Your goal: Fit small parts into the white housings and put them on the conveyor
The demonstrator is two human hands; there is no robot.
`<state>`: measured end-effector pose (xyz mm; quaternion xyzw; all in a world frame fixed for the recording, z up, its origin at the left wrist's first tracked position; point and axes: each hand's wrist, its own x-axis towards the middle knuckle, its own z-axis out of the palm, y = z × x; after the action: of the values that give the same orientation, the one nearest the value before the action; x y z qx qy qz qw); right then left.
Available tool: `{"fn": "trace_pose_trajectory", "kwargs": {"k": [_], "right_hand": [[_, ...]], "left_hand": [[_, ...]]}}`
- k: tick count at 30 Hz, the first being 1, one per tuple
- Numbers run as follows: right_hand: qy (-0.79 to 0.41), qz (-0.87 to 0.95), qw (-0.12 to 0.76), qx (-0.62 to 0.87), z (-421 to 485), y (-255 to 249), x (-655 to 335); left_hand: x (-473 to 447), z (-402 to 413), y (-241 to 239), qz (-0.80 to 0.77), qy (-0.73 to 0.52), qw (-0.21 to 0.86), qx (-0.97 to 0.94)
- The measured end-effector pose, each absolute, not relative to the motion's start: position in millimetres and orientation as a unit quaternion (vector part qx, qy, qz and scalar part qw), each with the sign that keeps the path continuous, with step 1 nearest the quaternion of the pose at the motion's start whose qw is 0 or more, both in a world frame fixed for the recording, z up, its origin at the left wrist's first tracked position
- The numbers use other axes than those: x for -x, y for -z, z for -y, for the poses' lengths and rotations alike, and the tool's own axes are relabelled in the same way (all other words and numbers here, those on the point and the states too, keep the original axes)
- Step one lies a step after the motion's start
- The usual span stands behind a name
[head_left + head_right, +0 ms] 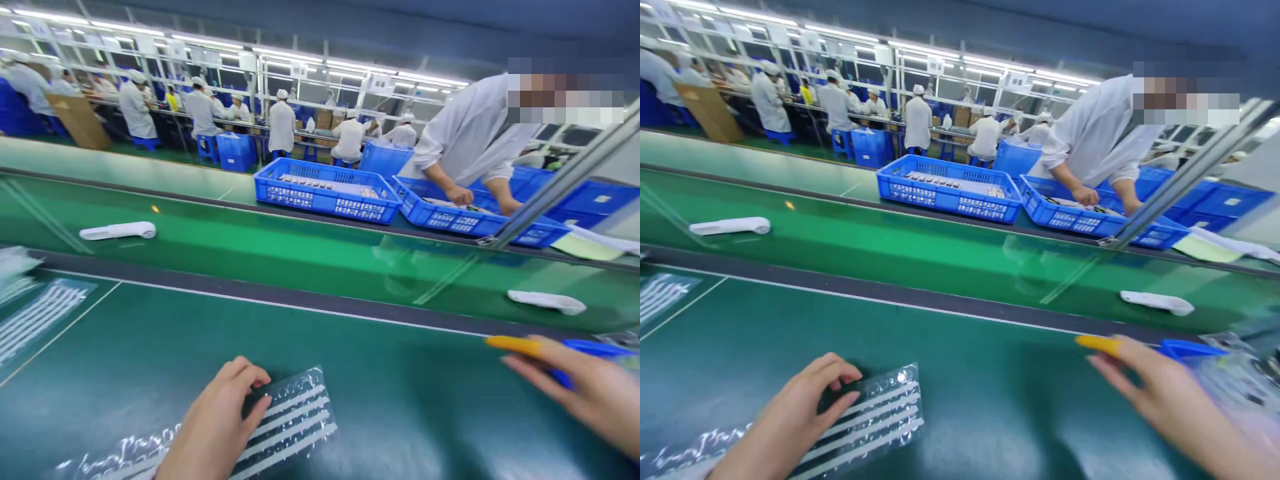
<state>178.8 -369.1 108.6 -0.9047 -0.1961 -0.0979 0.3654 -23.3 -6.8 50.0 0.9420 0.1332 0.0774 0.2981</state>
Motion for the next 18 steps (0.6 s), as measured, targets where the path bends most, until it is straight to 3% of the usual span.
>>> {"fn": "trace_pose_trajectory", "kwargs": {"k": [3,6,11,18], "right_hand": [[-0.09,0.43,0.324,0.838,263.7,-96.3,-156.9],[-0.154,0.539,0.322,0.763,185.5,-85.5,-125.3],[-0.144,0.584,0.238,0.763,148.6,-69.8,-97.6],[-0.079,0.581,0.238,0.774,158.3,-59.7,-92.7]], "left_hand": [[22.0,13.5,-48.9,-0.156,-0.017,0.263,-0.952],[17.2,17.4,-53.4,-0.192,0.033,0.249,-0.949],[10.0,17.6,-57.7,-0.219,0.065,0.261,-0.938],[11.7,17.9,-61.6,-0.215,0.102,0.324,-0.915]]}}
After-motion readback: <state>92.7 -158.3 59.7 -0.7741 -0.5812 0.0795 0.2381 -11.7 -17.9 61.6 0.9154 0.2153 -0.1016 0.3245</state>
